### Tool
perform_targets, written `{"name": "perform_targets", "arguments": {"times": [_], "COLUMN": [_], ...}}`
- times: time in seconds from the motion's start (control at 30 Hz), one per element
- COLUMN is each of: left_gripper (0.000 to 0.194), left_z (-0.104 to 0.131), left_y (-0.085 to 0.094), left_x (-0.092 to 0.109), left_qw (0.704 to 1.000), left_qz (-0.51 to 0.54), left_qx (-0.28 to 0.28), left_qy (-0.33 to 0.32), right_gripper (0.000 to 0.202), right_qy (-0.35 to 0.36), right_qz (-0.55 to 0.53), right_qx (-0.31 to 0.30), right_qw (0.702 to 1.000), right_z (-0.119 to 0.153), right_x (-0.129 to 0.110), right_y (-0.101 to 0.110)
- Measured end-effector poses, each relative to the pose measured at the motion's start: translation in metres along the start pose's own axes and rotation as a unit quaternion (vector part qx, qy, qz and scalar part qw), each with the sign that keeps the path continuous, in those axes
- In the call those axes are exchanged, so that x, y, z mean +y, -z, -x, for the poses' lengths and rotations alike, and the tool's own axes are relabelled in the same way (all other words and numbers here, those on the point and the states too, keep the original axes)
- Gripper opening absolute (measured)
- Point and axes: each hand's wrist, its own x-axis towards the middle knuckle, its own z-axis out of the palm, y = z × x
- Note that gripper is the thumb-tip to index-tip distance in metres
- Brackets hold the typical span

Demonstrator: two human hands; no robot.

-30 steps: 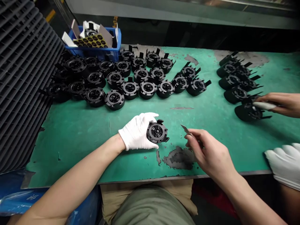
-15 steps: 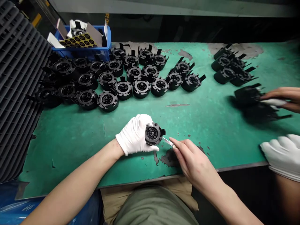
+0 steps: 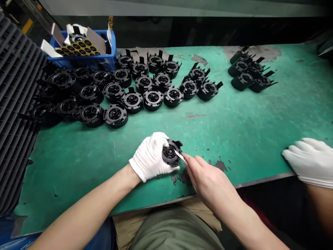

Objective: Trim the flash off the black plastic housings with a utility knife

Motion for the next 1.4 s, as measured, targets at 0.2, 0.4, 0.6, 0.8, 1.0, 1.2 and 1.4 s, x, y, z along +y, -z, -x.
{"name": "perform_targets", "arguments": {"times": [0.2,0.4,0.6,0.8,1.0,1.2,1.4], "left_gripper": [0.069,0.063,0.064,0.061,0.069,0.091,0.108], "left_z": [-0.002,-0.003,-0.002,-0.002,-0.006,-0.005,-0.005], "left_y": [0.002,0.001,0.001,-0.001,0.008,0.016,0.017], "left_x": [0.006,0.01,0.01,0.011,0.005,0.0,-0.001], "left_qw": [0.998,0.999,0.999,0.999,0.998,0.992,0.99], "left_qz": [-0.027,-0.039,-0.03,-0.017,0.036,0.097,0.098], "left_qx": [-0.036,-0.014,-0.016,-0.013,-0.036,-0.066,-0.096], "left_qy": [0.033,0.024,0.038,0.05,0.047,0.044,0.029], "right_gripper": [0.029,0.025,0.027,0.022,0.034,0.034,0.03], "right_qy": [0.003,0.0,-0.005,-0.013,0.017,0.043,0.061], "right_qz": [0.015,0.027,0.049,0.07,-0.08,-0.114,-0.155], "right_qx": [-0.042,-0.069,-0.078,-0.056,0.026,0.045,0.046], "right_qw": [0.999,0.997,0.996,0.996,0.996,0.992,0.985], "right_z": [-0.003,-0.006,-0.007,-0.008,-0.003,0.006,0.005], "right_x": [0.004,0.003,0.0,-0.01,0.011,0.048,0.058], "right_y": [0.003,0.008,0.011,0.008,0.013,0.006,0.001]}}
